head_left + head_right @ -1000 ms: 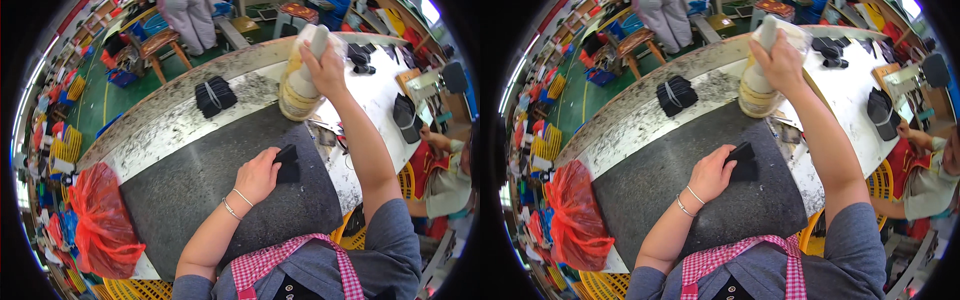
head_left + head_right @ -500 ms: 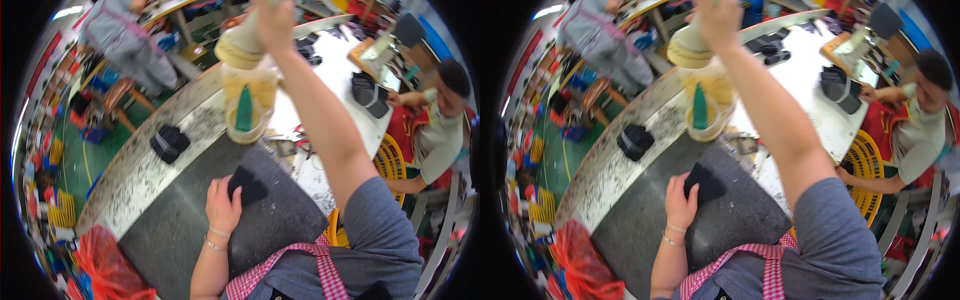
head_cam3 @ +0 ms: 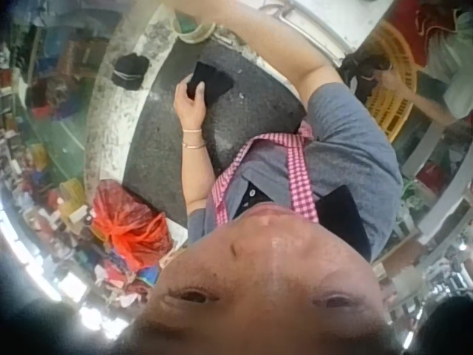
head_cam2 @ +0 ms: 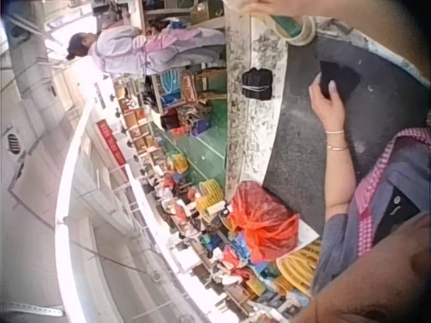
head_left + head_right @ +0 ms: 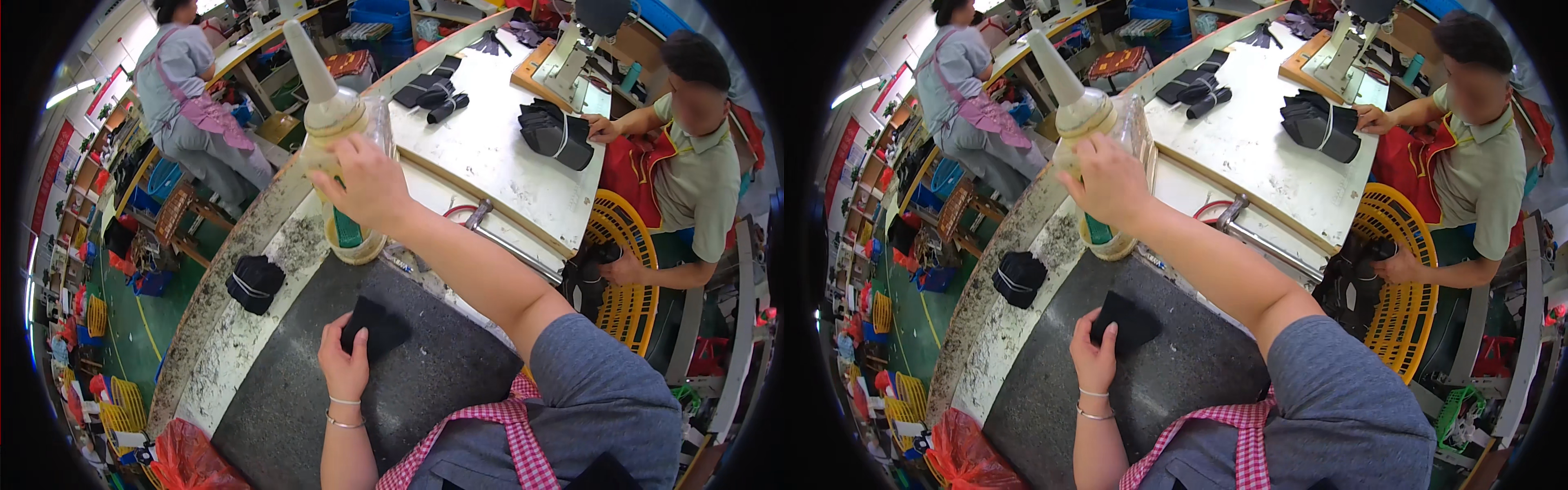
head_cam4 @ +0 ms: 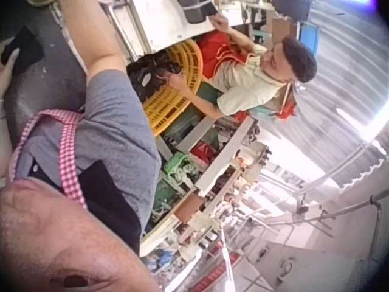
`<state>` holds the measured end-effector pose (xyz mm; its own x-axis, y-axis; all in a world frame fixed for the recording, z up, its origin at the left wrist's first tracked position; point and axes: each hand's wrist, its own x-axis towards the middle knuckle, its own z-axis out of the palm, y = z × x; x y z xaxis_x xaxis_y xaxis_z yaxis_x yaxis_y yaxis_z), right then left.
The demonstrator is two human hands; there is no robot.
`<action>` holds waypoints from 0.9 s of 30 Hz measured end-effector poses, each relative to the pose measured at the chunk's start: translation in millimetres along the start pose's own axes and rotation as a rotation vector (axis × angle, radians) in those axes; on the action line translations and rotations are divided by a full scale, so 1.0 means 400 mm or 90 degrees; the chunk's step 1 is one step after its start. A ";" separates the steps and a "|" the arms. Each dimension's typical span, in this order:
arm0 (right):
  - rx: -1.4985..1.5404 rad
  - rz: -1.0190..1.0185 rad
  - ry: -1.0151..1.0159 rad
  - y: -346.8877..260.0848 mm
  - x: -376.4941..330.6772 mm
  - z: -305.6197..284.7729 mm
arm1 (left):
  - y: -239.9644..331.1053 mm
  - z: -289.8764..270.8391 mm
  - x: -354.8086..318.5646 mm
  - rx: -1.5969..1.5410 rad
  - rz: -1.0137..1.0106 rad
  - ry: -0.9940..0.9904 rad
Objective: The person applies glue to black shoe components using a scraper, attaches fabric pieces onto them by hand, and bundles the assembled pieces with a rubber band before gluing more components.
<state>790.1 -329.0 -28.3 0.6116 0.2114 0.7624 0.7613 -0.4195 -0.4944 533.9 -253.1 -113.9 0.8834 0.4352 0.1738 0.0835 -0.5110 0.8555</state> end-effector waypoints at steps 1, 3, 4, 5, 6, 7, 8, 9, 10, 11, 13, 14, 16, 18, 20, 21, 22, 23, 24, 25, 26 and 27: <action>0.053 0.064 -0.145 -0.001 -0.034 0.004 | -0.001 0.001 0.002 0.004 -0.014 0.004; 0.104 0.051 -0.184 0.026 -0.055 0.014 | 0.005 -0.004 0.010 0.111 0.020 -0.008; 0.145 0.035 -0.211 0.047 -0.061 0.021 | 0.011 0.005 0.021 0.121 0.039 0.006; 0.189 0.079 -0.238 0.058 -0.060 0.012 | 0.017 0.016 0.022 0.135 0.048 0.023; 0.234 0.122 -0.270 0.057 -0.050 -0.009 | 0.028 0.017 0.022 0.158 0.080 0.043; 0.194 0.108 -0.341 0.056 -0.039 -0.038 | 0.030 0.015 0.022 0.213 0.112 0.060; 0.152 0.085 -0.405 0.046 -0.022 -0.061 | 0.034 0.003 0.020 0.245 0.115 0.067; 0.166 0.078 -0.422 0.032 -0.025 -0.069 | 0.013 -0.008 0.013 0.232 0.091 0.074; 0.162 0.093 -0.412 0.019 -0.029 -0.081 | -0.004 -0.017 0.009 0.216 0.075 0.080; 0.156 0.108 -0.402 0.011 -0.035 -0.083 | -0.011 -0.028 0.000 0.219 0.066 0.089; 0.197 0.138 -0.362 0.015 -0.048 -0.087 | -0.008 -0.043 -0.009 0.110 0.012 0.100; 0.238 0.170 -0.316 0.021 -0.051 -0.088 | -0.007 -0.049 -0.010 0.107 0.010 0.100; 0.207 0.105 -0.313 0.052 -0.067 -0.083 | -0.002 -0.062 -0.018 0.072 0.045 0.076; 0.131 -0.018 -0.303 0.066 -0.079 -0.078 | 0.000 -0.067 -0.023 0.092 0.078 0.064; 0.146 0.028 -0.338 0.065 -0.081 -0.087 | -0.004 -0.067 -0.029 0.113 0.108 0.054; 0.158 0.075 -0.369 0.062 -0.079 -0.092 | -0.006 -0.064 -0.029 0.126 0.116 0.038; 0.159 0.074 -0.371 0.066 -0.076 -0.090 | -0.008 -0.063 -0.029 0.139 0.124 0.022; 0.184 0.076 -0.325 0.072 -0.072 -0.085 | -0.007 -0.065 -0.028 0.138 0.129 0.022; 0.207 0.080 -0.278 0.080 -0.068 -0.083 | -0.006 -0.066 -0.026 0.137 0.129 0.023; 0.153 0.033 -0.286 0.087 -0.065 -0.081 | -0.006 -0.066 -0.024 0.133 0.130 0.019; 0.152 0.032 -0.287 0.088 -0.069 -0.079 | -0.006 -0.067 -0.022 0.130 0.131 0.015; 0.121 -0.038 -0.298 0.084 -0.077 -0.075 | -0.005 -0.068 -0.023 0.130 0.130 0.016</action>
<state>790.4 -376.1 -56.0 0.5636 0.6209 0.5449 0.7969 -0.2351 -0.5564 513.1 -235.8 -104.1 0.8799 0.3250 0.3467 -0.0017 -0.7274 0.6862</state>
